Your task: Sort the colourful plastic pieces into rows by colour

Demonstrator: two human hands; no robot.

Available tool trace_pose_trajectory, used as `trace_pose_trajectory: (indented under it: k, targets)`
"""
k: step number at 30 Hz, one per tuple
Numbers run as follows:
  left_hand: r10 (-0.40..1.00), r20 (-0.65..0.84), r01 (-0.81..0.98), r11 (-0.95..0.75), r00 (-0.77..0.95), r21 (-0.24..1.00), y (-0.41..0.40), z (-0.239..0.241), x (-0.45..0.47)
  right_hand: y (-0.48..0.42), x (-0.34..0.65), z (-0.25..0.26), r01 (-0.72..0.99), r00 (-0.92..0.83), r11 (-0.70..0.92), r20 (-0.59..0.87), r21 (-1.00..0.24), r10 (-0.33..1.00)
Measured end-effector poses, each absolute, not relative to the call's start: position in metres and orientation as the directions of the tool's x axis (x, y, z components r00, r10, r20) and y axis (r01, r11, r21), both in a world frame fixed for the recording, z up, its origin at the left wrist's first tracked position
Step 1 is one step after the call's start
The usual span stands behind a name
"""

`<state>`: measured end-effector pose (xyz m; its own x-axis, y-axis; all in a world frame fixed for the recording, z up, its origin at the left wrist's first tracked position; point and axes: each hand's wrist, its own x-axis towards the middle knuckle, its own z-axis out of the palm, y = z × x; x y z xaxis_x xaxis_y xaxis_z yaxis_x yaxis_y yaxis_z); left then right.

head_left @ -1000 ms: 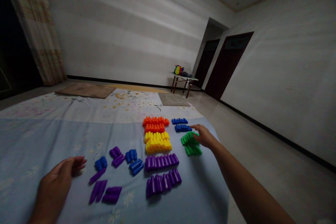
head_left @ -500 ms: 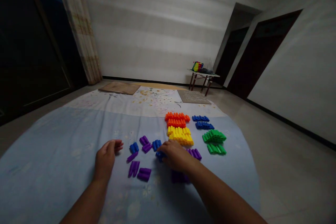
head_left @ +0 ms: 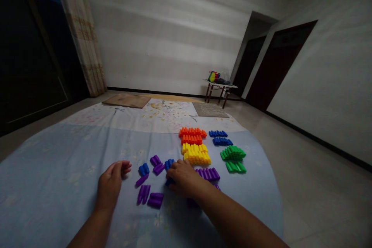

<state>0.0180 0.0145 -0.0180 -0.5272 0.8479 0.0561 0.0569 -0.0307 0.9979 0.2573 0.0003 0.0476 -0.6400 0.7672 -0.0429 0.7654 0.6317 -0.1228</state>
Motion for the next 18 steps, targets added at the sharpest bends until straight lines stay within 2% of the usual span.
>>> trace_pose_trajectory:
  k: [5, 8, 12, 18]
  targets:
    - [0.85, 0.032, 0.047, -0.008, -0.526, 0.999, 0.016, -0.019, 0.015, 0.004, 0.253, 0.043, 0.825, -0.565, 0.564, -0.029, -0.034, 0.825]
    - [0.848, 0.012, 0.04, 0.011, -0.53, 0.999, 0.019, -0.021, 0.013, 0.004, 0.249, 0.042, 0.813, -0.582, 0.581, -0.039, -0.036, 0.812]
    - [0.841, -0.031, 0.018, 0.048, -0.539, 0.999, 0.021, -0.024, 0.009, 0.01, 0.26, 0.053, 0.766, -0.613, 0.615, 0.076, -0.186, 0.786]
    - [0.838, -0.032, 0.049, 0.07, -0.545, 0.996, 0.028, -0.032, 0.004, 0.053, 0.335, 0.072, 0.781, -0.412, 0.504, 0.302, -0.37, 0.86]
